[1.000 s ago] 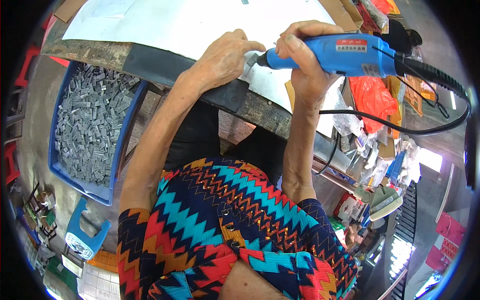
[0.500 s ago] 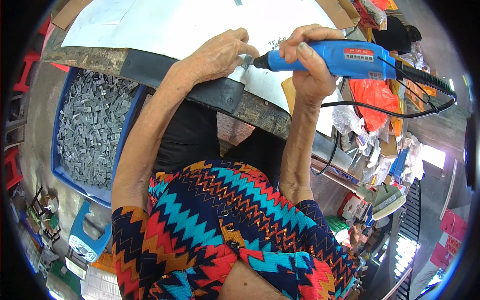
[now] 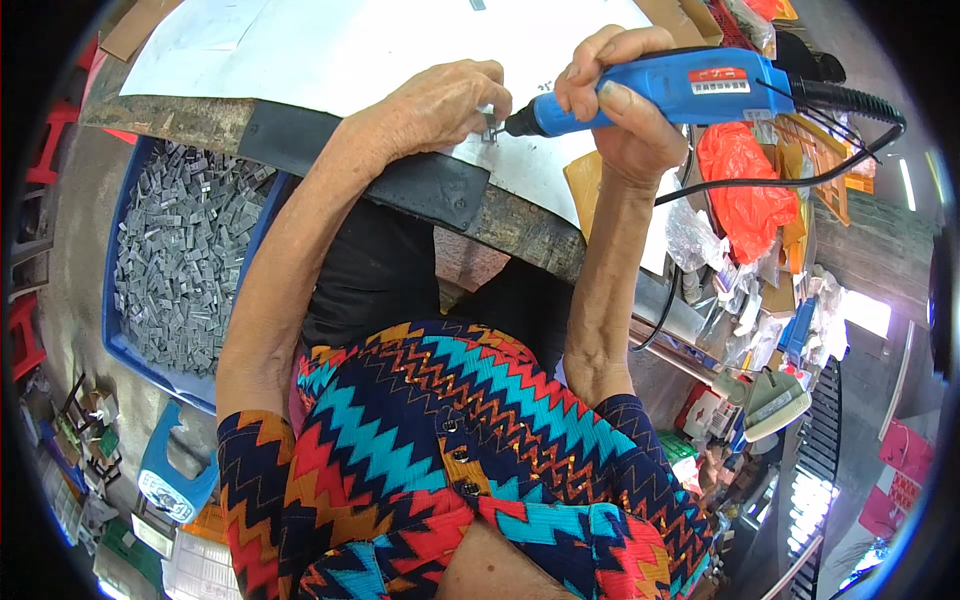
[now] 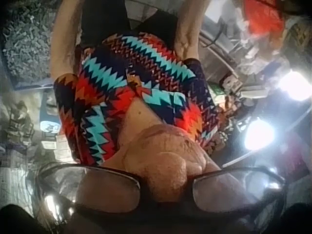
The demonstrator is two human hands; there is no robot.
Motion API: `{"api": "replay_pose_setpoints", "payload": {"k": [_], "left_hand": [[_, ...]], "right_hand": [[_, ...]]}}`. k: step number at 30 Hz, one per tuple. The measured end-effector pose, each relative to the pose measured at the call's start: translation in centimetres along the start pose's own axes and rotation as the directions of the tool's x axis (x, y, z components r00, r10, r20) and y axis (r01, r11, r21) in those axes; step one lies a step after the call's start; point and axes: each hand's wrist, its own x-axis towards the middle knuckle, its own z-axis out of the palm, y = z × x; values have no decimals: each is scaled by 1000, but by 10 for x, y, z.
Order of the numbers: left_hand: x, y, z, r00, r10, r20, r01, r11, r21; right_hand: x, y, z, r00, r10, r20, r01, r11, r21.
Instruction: Assembling small hardware components using an electric screwdriver and pliers.
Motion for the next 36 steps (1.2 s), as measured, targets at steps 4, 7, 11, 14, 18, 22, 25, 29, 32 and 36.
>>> {"api": "replay_pose_setpoints", "payload": {"k": [4,7,11,14,18,22,25,29,32,36], "left_hand": [[0,1,1,1000,5,-8,-6,1000,-20],[-1,2,1,1000,15,-22,-15,1000,4],[-3,1,5,997,2,-82,-4,1000,-24],[-3,2,6,993,-7,-118,0,998,-63],[-3,2,6,991,10,-133,-13,1000,-23],[-1,4,1,995,2,-97,-6,999,-38],[0,0,0,997,27,-66,-30,998,-47],[-1,-6,2,994,95,-56,-98,994,-44],[-5,-6,3,991,111,-75,-113,993,-22],[-11,3,0,994,68,-90,-67,998,19]], "right_hand": [[8,1,-6,987,9,159,-13,1000,22],[10,3,-5,979,0,205,-5,1000,23],[13,2,-5,974,25,225,-40,998,58],[16,0,-3,969,34,243,-37,999,8],[19,-13,30,987,164,-1,-164,986,-17],[14,-4,23,996,85,37,-79,986,-147],[9,0,19,992,53,114,-34,986,-163],[3,1,22,1000,20,-11,-22,979,-204],[1,2,26,999,-17,-45,7,974,-224],[-3,2,34,992,-51,-115,18,961,-276]]}}
